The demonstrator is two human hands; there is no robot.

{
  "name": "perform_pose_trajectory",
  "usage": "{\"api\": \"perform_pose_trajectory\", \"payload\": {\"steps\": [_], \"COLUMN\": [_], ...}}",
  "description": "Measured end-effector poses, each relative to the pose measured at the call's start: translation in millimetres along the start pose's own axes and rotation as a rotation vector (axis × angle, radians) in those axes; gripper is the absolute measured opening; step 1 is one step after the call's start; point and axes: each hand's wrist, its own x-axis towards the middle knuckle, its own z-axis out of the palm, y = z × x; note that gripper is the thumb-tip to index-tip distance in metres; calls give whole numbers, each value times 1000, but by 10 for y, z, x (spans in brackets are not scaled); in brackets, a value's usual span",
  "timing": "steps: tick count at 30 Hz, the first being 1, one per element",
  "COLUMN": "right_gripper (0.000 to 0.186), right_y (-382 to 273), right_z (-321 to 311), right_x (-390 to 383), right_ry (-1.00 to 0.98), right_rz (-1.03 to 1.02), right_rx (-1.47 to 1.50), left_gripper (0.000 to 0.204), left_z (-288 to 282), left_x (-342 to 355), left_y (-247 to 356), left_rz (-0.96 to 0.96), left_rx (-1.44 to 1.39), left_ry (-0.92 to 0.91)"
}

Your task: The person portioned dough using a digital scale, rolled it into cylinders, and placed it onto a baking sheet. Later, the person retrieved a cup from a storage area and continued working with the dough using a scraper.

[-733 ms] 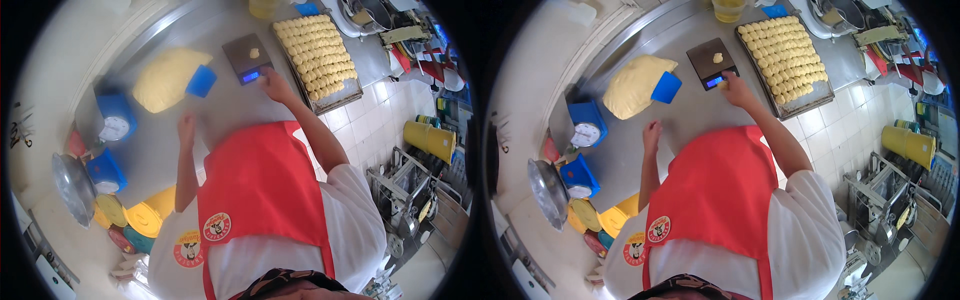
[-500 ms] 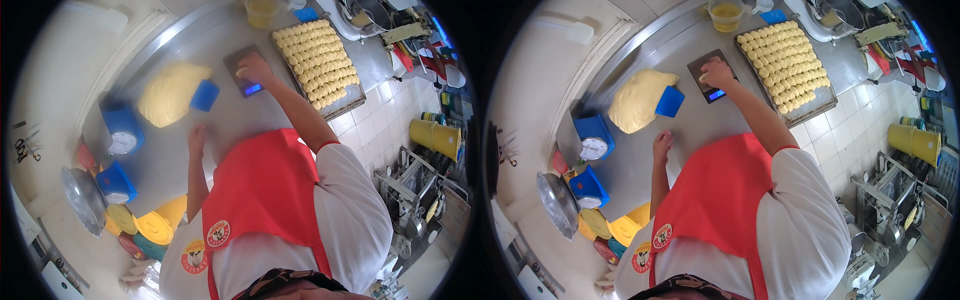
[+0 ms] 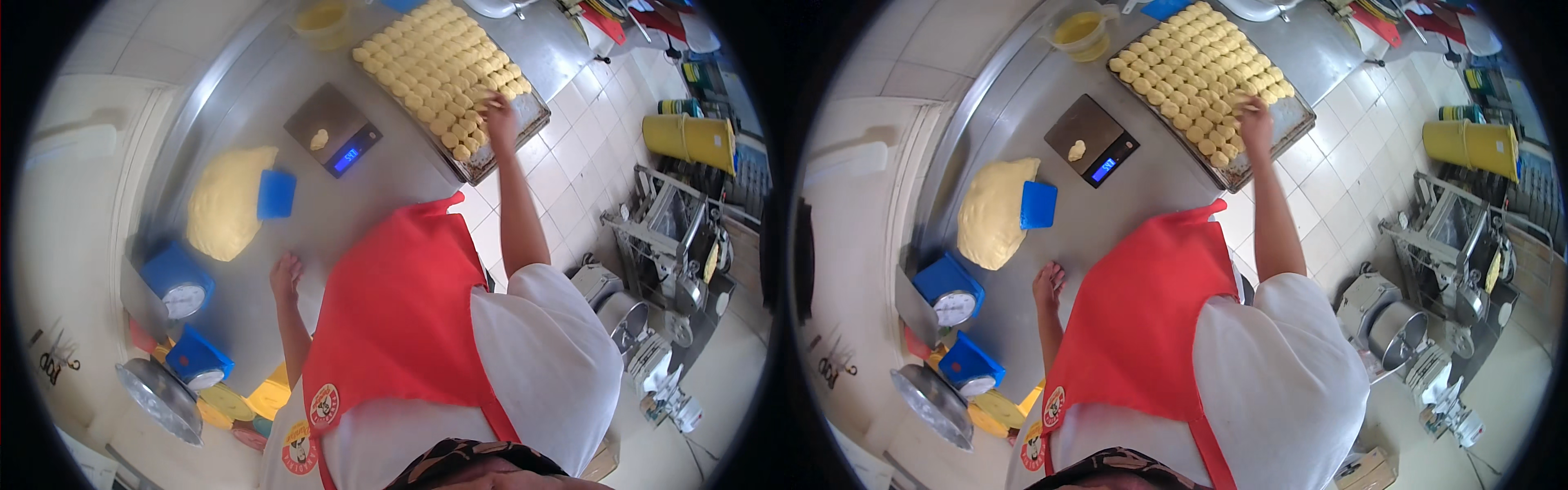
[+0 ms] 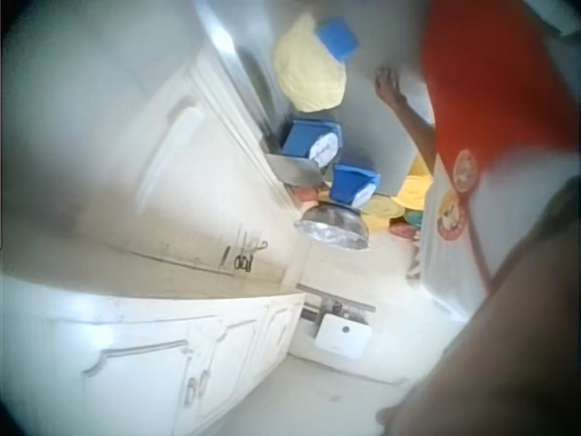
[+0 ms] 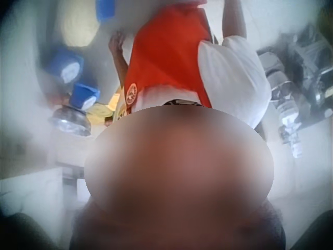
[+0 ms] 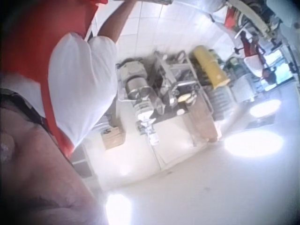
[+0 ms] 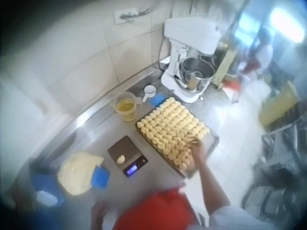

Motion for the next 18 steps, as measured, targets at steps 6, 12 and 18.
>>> {"api": "perform_pose_trajectory", "payload": {"steps": [6,12,18], "right_gripper": [32,39,48], "right_y": [760,675,339], "right_z": [-774,-681,-528], "right_x": [538,440,64], "right_ry": [282,142,281], "right_rz": [-241,-30,-325], "right_rx": [-403,-314,-266], "left_gripper": [42,42,25], "left_z": [133,217,163], "left_x": [96,-9,-6], "left_y": [216,184,-250], "left_rz": [77,110,182], "left_rx": [90,39,-232], "left_ry": [-94,-104,-52]}}
